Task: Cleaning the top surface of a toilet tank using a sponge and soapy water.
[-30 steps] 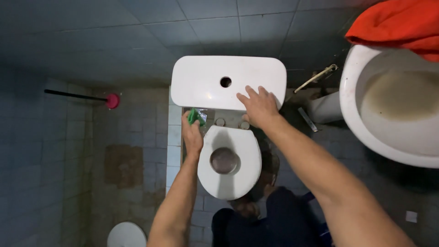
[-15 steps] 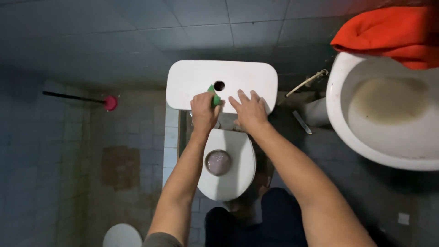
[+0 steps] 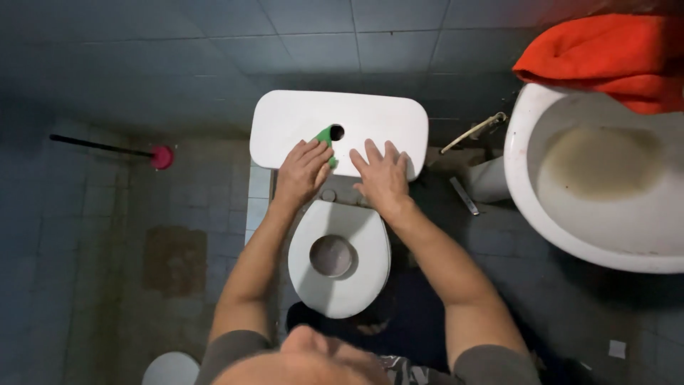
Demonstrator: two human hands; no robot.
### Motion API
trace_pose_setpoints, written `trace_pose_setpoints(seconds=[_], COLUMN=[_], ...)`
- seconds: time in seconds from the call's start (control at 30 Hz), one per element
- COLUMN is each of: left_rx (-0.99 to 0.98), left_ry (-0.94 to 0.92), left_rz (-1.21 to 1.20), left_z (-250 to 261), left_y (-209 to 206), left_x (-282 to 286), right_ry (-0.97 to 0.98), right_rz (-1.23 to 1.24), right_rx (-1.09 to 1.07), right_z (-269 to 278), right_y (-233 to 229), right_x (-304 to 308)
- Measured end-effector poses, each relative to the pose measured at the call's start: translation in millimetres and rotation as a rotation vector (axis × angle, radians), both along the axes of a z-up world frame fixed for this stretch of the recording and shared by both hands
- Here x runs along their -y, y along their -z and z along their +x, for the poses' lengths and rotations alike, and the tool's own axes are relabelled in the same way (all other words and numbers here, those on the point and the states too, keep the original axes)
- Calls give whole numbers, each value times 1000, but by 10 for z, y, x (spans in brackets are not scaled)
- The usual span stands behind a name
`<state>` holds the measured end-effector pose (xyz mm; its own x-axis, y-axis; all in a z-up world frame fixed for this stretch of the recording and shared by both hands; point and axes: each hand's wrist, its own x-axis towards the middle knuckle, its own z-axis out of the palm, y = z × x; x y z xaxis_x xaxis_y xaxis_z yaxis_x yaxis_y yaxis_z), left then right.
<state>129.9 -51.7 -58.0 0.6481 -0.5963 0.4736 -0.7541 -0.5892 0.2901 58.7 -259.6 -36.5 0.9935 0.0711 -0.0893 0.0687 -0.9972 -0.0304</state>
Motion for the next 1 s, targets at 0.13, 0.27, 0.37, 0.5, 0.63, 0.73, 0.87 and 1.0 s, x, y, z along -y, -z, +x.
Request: trace_pose_setpoints(seconds=[0.13, 0.27, 0.37, 0.5, 0.63, 0.73, 0.87, 1.0], left_rx=[-4, 11, -12, -75, -98, -139, -186, -131], left_ry=[-76, -188, -125, 30, 80, 122, 137, 43], left_rz=[-42, -1, 27, -29, -41, -89, -129, -99], left_z=[246, 397, 421, 441, 428, 461, 445, 512], left_y=[201, 185, 138, 43, 25, 73, 29, 40], left_x=[-367, -238, -73, -56, -151, -179, -194, -259], right_ry=[-4, -3, -10, -8, -8, 6, -22, -33], right_rz=[36, 66, 55, 24, 42, 7, 21, -18], right_rx=[-28, -63, -53, 13, 44, 46, 118, 127], right_z=[-11, 7, 25, 26, 15, 26, 21, 22], right_y=[-87, -105, -103, -14, -42, -36, 19, 67], right_x=[-8, -21, 7, -43, -95, -98, -85, -55])
